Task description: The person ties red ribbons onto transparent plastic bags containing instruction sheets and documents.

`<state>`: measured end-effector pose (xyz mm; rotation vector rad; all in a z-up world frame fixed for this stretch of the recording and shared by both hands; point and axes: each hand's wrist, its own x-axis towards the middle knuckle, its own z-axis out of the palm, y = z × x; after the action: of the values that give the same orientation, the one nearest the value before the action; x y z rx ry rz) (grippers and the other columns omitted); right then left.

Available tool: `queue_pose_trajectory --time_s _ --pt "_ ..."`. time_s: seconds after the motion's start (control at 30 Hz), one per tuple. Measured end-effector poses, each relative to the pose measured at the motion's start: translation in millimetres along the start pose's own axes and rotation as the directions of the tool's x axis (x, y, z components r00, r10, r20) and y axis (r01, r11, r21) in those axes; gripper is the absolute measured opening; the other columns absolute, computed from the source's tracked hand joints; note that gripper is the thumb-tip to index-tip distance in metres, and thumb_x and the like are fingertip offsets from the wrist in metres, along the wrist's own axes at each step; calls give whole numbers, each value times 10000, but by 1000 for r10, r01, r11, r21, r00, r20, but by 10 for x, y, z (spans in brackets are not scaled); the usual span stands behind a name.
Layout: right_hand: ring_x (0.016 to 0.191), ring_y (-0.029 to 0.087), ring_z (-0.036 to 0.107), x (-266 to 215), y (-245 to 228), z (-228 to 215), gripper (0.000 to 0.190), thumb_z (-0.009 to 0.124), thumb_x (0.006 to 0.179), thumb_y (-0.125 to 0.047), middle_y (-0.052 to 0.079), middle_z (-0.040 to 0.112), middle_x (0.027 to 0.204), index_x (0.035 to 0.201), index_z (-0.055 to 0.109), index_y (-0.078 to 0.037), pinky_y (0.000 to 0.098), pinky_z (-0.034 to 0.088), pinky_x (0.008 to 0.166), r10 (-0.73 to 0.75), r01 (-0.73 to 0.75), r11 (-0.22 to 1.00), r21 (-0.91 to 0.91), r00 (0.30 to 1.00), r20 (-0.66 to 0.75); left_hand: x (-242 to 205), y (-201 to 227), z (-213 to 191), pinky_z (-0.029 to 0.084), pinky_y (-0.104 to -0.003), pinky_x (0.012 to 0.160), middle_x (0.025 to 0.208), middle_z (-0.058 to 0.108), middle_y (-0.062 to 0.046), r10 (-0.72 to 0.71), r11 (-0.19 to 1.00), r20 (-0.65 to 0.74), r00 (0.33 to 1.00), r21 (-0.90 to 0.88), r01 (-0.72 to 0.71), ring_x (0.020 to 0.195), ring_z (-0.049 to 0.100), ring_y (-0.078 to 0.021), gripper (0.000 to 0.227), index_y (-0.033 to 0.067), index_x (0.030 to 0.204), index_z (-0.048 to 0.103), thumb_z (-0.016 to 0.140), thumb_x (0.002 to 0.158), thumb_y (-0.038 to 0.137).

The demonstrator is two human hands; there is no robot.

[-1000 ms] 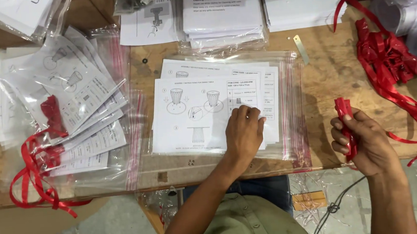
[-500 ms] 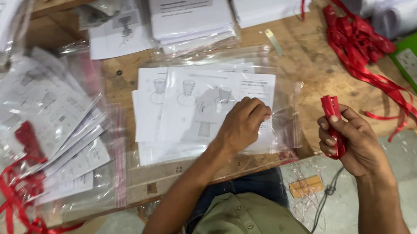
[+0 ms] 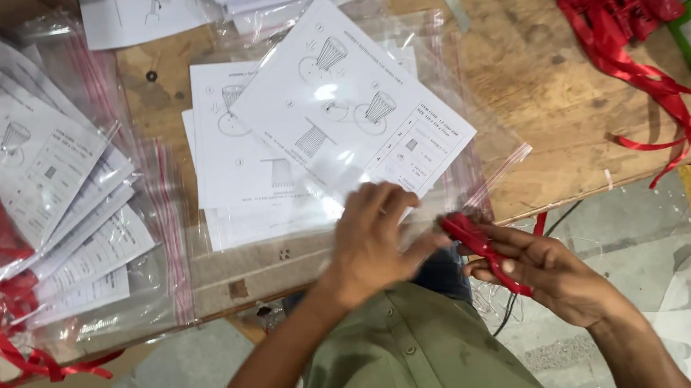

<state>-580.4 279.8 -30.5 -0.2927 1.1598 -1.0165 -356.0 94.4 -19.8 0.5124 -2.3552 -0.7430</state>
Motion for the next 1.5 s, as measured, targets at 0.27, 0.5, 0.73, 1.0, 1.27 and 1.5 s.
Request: queue_pose_trajectory --time_s 0.27,0.5,0.73,1.0,1.27,1.5 --pt "955 237 705 166 302 -21 564 577 975 -90 214 671 1301 1499 468 87 391 599 840 -130 125 990 -63 988 -83 -353 47 357 510 -445 800 1023 599 -118 -154 961 -12 988 230 153 931 597 -295 272 25 1086 668 741 871 177" --pt "917 244 708 106 404 -110 540 581 962 -68 228 702 1243 1469 486 91 395 601 808 -217 195 973 -126 957 -190 -339 40 284 533 -403 757 957 620 -83 -172 962 -90 981 198 186 886 616 -259 117 37 1013 687 698 905 81" --pt "894 218 703 338 198 255 503 585 988 -81 207 720 1080 1459 531 87 382 602 810 -306 277 923 -266 949 -75 -247 227 79 526 -397 740 948 645 -74 -197 980 -261 945 -14 200 863 611 -270 105 58 1036 666 707 940 59" --pt "792 181 655 817 -12 441 426 617 1036 -121 131 686 969 1400 611 101 334 551 696 -267 286 914 -289 958 105 -334 171 -5 507 -418 794 997 651 -97 -202 979 -358 912 -91 181 895 600 -299 122 51 1072 648 704 964 50" --pt "753 130 649 915 -106 555 522 586 1028 -76 137 743 917 1543 525 -12 265 547 660 -293 255 881 -398 955 -36 -469 -14 65 519 -407 878 1048 671 -83 -231 954 -312 921 -261 151 997 621 -285 120 64 1098 655 703 991 92" --pt "756 87 667 1094 95 889 413 627 966 -43 84 764 976 1371 597 34 231 507 610 -268 253 891 -377 963 14 -544 -681 -222 439 -479 1116 1367 639 -167 -205 974 -377 903 13 226 1344 551 -340 281 60 1346 617 538 1112 194"
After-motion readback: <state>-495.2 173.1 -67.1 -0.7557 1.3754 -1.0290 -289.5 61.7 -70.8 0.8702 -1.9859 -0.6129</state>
